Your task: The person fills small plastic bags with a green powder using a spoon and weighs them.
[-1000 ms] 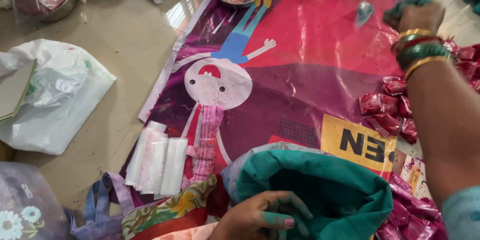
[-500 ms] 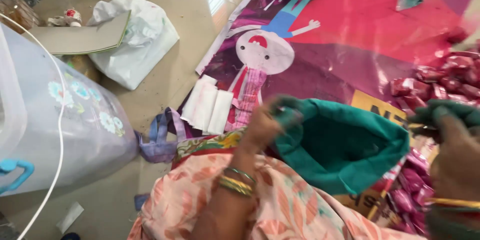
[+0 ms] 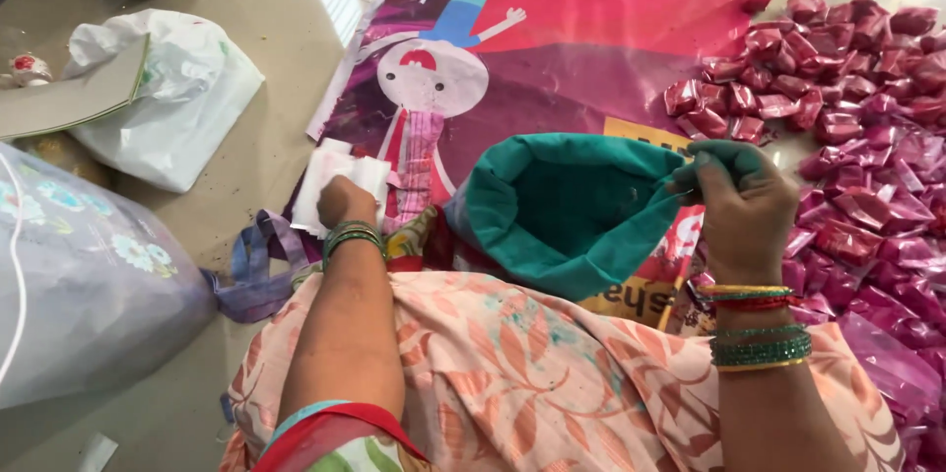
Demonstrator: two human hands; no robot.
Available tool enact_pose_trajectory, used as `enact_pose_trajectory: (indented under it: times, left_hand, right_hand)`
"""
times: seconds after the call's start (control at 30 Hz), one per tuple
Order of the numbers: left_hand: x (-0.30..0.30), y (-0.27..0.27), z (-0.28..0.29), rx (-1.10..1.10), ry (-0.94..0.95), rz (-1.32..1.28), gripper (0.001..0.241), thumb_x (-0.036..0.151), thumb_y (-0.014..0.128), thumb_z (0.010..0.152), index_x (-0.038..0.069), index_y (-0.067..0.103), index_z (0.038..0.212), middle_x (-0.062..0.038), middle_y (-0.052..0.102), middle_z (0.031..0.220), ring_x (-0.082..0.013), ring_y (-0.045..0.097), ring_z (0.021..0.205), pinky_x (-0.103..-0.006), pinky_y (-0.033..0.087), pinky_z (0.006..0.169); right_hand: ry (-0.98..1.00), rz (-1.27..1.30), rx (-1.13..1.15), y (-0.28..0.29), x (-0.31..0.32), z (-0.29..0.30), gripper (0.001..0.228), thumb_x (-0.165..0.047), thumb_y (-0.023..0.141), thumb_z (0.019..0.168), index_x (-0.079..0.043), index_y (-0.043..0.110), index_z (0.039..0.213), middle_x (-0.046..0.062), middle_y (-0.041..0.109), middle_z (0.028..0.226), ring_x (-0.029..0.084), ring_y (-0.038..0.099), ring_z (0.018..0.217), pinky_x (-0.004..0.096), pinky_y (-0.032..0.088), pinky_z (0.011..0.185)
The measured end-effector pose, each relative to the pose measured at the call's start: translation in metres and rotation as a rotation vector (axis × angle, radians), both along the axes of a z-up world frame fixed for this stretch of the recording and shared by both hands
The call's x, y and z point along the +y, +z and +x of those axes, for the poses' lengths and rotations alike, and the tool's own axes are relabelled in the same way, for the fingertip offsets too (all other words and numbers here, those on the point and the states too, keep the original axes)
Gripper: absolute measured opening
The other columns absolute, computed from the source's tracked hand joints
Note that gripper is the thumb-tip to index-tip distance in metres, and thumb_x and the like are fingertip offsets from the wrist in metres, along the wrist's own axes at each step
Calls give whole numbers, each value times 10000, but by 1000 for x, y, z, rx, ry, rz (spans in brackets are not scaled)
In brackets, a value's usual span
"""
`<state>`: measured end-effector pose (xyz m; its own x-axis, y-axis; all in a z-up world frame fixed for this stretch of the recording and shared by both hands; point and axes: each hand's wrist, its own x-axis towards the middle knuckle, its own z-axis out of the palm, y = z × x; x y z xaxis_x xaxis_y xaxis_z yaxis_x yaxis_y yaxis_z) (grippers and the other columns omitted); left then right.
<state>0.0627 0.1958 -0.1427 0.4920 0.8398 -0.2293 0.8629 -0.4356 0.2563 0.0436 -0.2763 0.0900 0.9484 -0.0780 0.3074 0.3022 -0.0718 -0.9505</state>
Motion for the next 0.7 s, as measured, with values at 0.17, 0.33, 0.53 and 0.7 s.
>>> enact_pose_trajectory:
  times: [0.17, 0.33, 0.53, 0.7]
  left_hand:
    - [14, -10, -2, -61, -24, 145, 140, 120, 677, 955, 104, 796, 1028, -178, 763, 1084, -365, 744, 1011, -459, 620, 803]
    - [-8, 49, -19, -35, -79, 135, 248, 321, 753, 890, 99, 790, 995, -168, 753, 1048, -358, 736, 974, -455, 606, 781]
    - [7, 31, -19, -272, -234, 635, 97, 148, 707, 834, 108, 788, 870, -141, 766, 881, -377, 714, 892, -498, 575, 751]
    - [-20, 78, -28, -657, -313, 550, 69, 74, 713, 843, 63, 767, 884, -196, 728, 857, -407, 685, 809, -521, 542, 730]
  right_hand:
    - [6, -62, 32, 0, 0, 9, 91, 16, 626, 1059, 51, 697, 1104, 121, 742, 920, 169, 729, 757, 283, 612, 691]
    - [41, -235, -83, -2, 6, 10, 109, -3, 647, 1036, 21, 726, 1106, 107, 751, 938, 151, 735, 793, 275, 635, 704]
    - [-44, -559, -180, 6, 10, 3, 118, -69, 711, 956, -47, 758, 1062, 106, 749, 800, 148, 747, 711, 312, 575, 621]
    - [24, -437, -125, 13, 12, -8, 140, -103, 719, 918, -61, 759, 1046, 76, 733, 760, 138, 726, 682, 296, 563, 627]
